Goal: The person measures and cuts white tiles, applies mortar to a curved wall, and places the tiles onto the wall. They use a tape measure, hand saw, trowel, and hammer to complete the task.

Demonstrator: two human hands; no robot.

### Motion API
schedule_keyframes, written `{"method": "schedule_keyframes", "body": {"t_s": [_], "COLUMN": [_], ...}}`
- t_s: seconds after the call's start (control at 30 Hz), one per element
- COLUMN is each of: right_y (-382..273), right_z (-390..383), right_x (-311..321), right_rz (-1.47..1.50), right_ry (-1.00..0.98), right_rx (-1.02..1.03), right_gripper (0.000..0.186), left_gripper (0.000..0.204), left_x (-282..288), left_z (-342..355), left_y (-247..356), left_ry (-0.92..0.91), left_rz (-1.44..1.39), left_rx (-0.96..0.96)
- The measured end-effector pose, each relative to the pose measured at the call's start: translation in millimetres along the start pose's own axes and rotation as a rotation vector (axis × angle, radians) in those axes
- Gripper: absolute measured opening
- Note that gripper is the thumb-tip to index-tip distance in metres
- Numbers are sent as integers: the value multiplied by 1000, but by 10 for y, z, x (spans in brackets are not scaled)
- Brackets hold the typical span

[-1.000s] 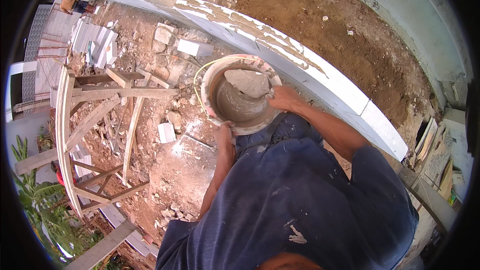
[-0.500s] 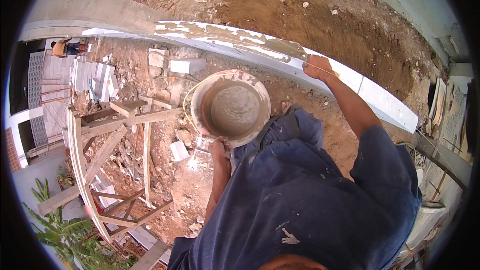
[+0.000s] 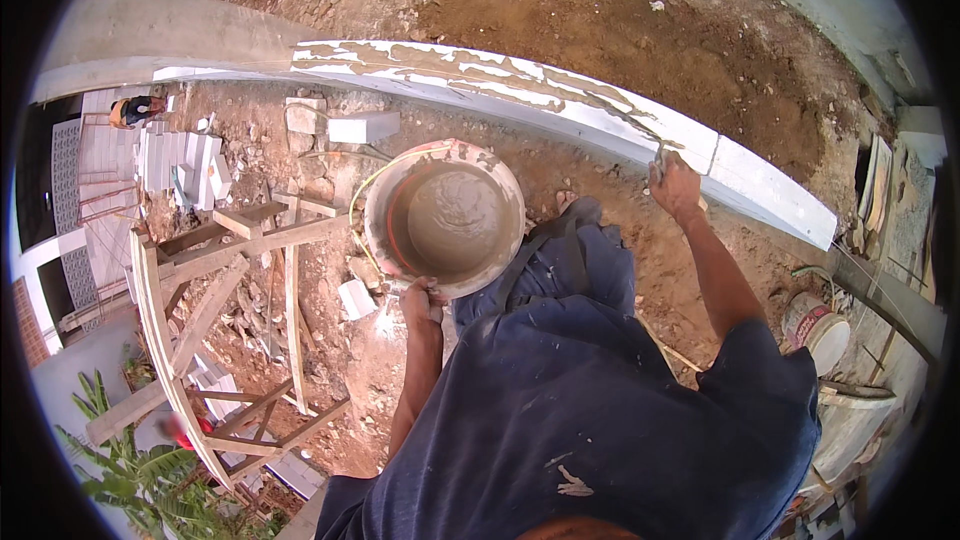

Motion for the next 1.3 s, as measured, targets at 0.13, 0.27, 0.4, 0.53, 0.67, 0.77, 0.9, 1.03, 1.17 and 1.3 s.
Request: {"method": "schedule_keyframes", "body": {"t_s": [0.13,0.27,0.4,0.53,0.67,0.77,0.9,1.03,1.17,1.3], "right_y": [-466,-513,-819,-1858,-2211,-2292,-2120,-1575,-1348,-999], "right_z": [88,233,32,-547,-552,-508,-829,-727,-785,-616], "right_x": [-328,-171,127,35,-880,-998,-358,-649,-734,-360], "right_rz": [-47,-56,40,-31,-47,16,45,-27,556,630], "right_ry": [-6,-139,-179,-417,-571,-648,-606,-596,-822,-676], "right_rx": [100,32,26,423,345,186,187,125,-188,-135], "right_gripper": [37,38,36,31,31,33,39,40,38,42], "left_gripper": [3,6,14,24,19,17,12,13,17,21], "left_x": [21,-75,-41,-197,-506,-502,-408,-717,-576,-607], "left_z": [-202,-364,-634,-789,-780,-582,-517,-554,-387,-543], "left_y": [-8,12,5,66,69,7,-35,62,-20,119], "left_ry": [102,96,189,224,22,-54,-33,-195,-167,-198], "left_rz": [189,82,190,301,331,369,336,370,393,287], "left_rx": [30,-36,-87,-147,-162,-86,-54,-48,-19,0]}}
Point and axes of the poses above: each hand's wrist, its own z-axis towards the middle knuckle, its own x-axis out of the back of the hand, y = z × x, the point moved 6 cm from there along z, towards the middle knuckle, and after that the axes turned 13 degrees about z, right-handed, at the moved point
